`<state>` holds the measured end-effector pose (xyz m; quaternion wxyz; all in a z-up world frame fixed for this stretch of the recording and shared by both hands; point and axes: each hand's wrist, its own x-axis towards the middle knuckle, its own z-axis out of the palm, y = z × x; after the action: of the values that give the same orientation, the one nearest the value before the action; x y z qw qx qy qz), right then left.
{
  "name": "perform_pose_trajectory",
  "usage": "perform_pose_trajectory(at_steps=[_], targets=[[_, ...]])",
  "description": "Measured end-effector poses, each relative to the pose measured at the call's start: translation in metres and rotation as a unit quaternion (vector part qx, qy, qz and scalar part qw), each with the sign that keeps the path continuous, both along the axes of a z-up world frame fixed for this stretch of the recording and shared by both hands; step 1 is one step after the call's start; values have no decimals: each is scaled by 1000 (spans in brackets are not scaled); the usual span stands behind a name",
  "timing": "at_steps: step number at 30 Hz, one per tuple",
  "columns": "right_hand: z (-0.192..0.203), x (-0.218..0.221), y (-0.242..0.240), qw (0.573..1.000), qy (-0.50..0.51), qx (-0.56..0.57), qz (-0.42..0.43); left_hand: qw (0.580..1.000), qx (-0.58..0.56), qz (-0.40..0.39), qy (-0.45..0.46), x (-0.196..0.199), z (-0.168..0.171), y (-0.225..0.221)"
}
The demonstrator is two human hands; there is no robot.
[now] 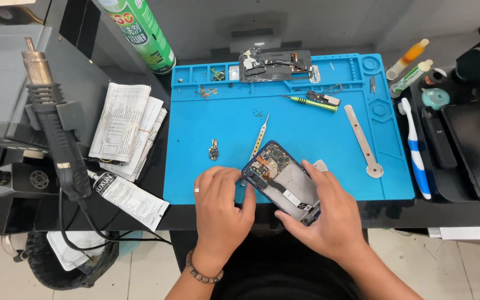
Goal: Connecting internal ribbon cables and assembling the motherboard into a smartphone chassis during a repair process.
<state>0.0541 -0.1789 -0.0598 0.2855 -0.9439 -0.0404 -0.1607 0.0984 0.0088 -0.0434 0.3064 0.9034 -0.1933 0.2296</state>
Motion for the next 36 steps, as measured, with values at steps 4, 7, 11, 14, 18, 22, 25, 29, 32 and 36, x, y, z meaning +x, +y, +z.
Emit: perform_pose_trajectory(at_steps=[4, 7, 11, 14, 18, 22, 25, 29, 32, 36], targets=[[3, 0, 0, 1000, -25, 9, 10, 1000, 1, 0, -2, 1, 1, -1], [5, 1, 1, 999, -25, 16, 10, 1000, 10, 1, -4, 2, -2, -2], [7, 2, 1, 999, -39, 20, 22, 996, 89, -7, 6, 7, -11, -4], [7, 3, 0, 999, -32, 28, 21, 994, 105, -20, 10, 15, -9, -9], [7, 1, -2, 999, -13, 49, 14, 990, 99, -20, 98, 20, -10, -13], [6, 1, -3, 999, -3, 52, 11, 991, 51, -6, 124, 24, -9, -16], [5, 1, -4, 998, -4, 60, 17, 987, 15, 10, 161, 26, -8, -15], [2, 0, -4, 998, -26, 48, 24, 986, -6, -3, 165, 24, -13, -14], [2, 0, -5, 998, -28, 51, 24, 988, -9, -20, 154, 21, -16, -12], [-1, -4, -6, 996, -21, 83, -11, 995, -41, -33, 89, 18, -7, -11]])
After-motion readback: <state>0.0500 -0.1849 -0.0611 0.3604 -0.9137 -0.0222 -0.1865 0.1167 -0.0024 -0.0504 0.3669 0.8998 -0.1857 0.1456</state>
